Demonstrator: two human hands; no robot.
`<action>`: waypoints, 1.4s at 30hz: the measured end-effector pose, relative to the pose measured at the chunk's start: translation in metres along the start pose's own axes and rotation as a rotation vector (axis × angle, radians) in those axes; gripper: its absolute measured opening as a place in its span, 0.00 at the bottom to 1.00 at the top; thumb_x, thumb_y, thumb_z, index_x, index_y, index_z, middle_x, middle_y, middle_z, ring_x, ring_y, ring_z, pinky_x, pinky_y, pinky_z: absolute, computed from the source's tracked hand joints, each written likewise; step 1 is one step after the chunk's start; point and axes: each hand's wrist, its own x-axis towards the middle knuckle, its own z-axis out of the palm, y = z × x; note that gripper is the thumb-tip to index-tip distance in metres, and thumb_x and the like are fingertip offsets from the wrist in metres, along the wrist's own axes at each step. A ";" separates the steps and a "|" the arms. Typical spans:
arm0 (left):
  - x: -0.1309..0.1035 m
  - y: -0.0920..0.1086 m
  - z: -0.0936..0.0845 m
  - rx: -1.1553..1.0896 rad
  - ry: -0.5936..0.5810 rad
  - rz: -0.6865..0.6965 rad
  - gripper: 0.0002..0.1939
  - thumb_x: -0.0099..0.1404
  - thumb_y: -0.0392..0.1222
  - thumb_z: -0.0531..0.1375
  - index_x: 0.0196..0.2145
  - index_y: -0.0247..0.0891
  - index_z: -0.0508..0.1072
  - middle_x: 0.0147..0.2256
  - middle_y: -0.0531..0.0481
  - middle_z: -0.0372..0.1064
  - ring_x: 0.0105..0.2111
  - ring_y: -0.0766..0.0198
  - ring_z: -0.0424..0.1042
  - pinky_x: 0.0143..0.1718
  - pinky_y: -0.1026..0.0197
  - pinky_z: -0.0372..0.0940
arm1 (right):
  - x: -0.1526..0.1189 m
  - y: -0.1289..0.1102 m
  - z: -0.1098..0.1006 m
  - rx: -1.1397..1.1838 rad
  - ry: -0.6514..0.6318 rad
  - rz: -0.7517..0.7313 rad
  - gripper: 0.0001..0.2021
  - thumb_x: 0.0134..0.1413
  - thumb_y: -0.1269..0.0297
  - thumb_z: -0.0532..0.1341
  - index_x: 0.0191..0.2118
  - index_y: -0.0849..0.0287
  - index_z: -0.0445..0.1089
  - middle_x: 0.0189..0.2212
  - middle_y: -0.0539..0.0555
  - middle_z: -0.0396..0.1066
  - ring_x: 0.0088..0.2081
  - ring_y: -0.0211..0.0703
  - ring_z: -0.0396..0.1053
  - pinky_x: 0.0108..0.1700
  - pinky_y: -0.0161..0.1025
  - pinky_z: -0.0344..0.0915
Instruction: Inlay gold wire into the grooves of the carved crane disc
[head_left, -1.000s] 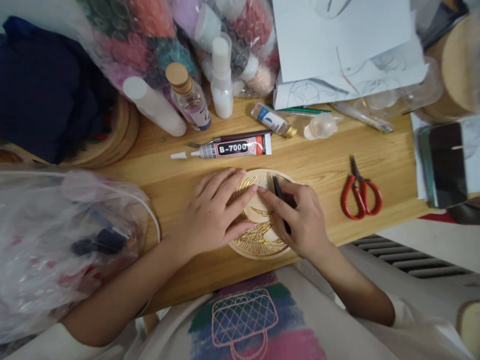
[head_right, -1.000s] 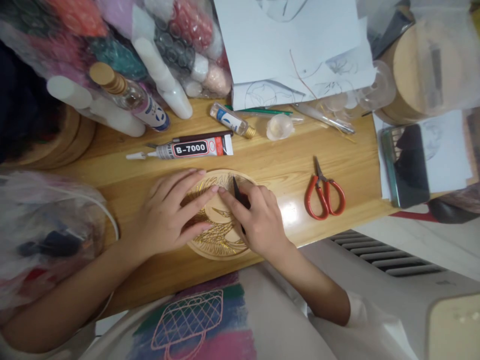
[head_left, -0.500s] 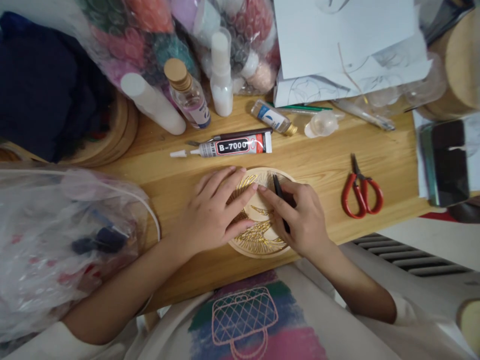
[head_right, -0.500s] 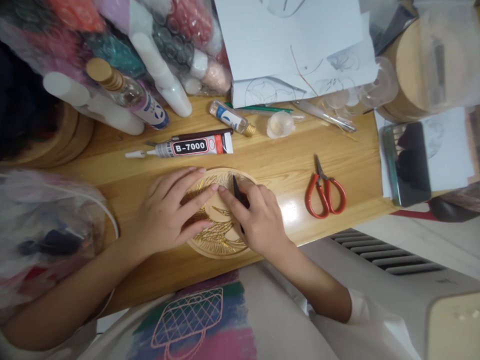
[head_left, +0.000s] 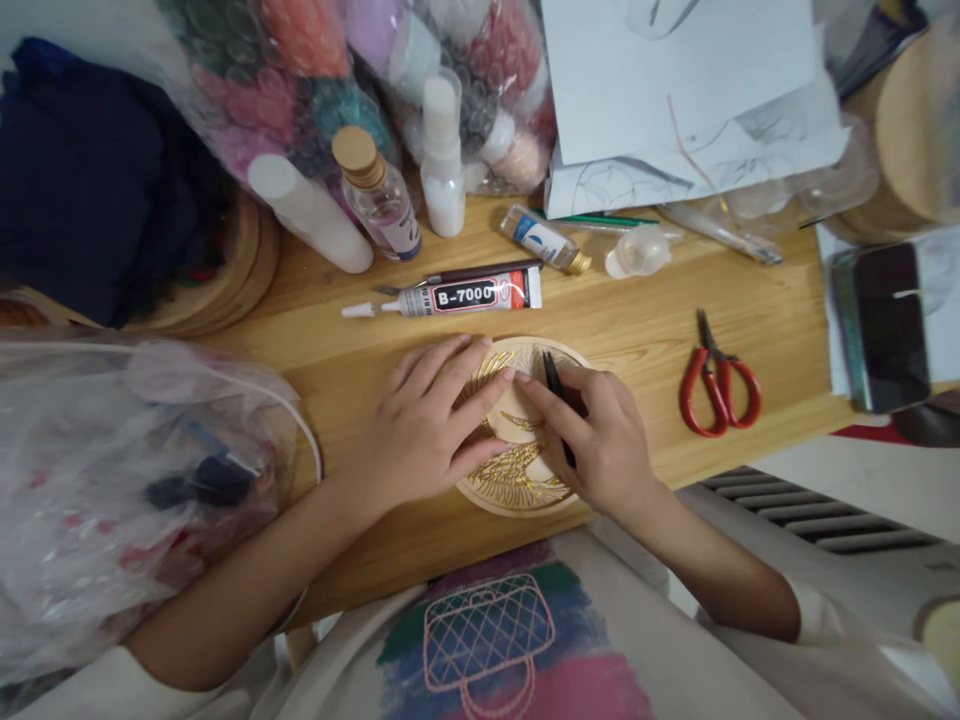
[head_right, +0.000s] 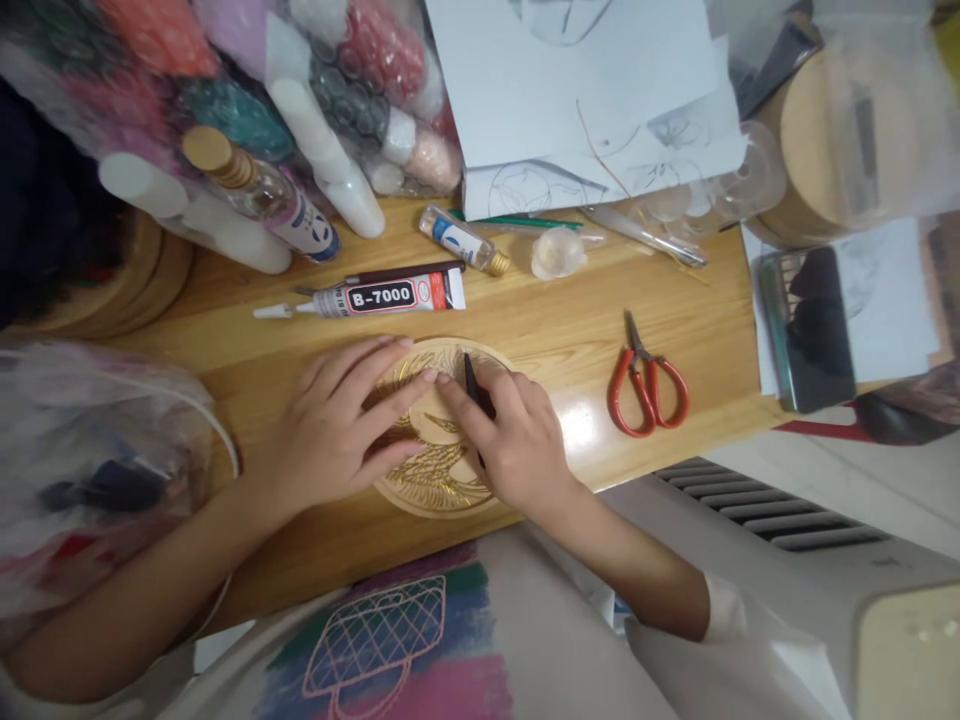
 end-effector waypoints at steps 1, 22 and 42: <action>0.000 0.000 0.000 0.000 0.006 -0.001 0.24 0.70 0.51 0.58 0.59 0.35 0.69 0.61 0.32 0.64 0.61 0.41 0.64 0.57 0.41 0.63 | -0.001 0.000 0.001 0.018 0.019 0.009 0.21 0.60 0.72 0.56 0.59 0.58 0.65 0.43 0.60 0.67 0.39 0.47 0.66 0.37 0.45 0.68; -0.003 -0.001 0.003 -0.090 0.032 -0.028 0.28 0.69 0.48 0.59 0.63 0.34 0.64 0.62 0.33 0.63 0.62 0.43 0.62 0.59 0.42 0.61 | -0.006 -0.001 -0.007 0.483 0.245 0.279 0.25 0.56 0.75 0.64 0.58 0.53 0.69 0.45 0.57 0.79 0.41 0.44 0.79 0.44 0.41 0.77; -0.003 -0.001 0.004 -0.014 0.044 0.006 0.24 0.71 0.49 0.57 0.60 0.36 0.67 0.61 0.32 0.63 0.61 0.42 0.63 0.57 0.42 0.62 | -0.006 -0.002 -0.001 0.479 0.209 0.202 0.19 0.54 0.78 0.64 0.52 0.59 0.71 0.41 0.60 0.78 0.44 0.46 0.77 0.45 0.45 0.75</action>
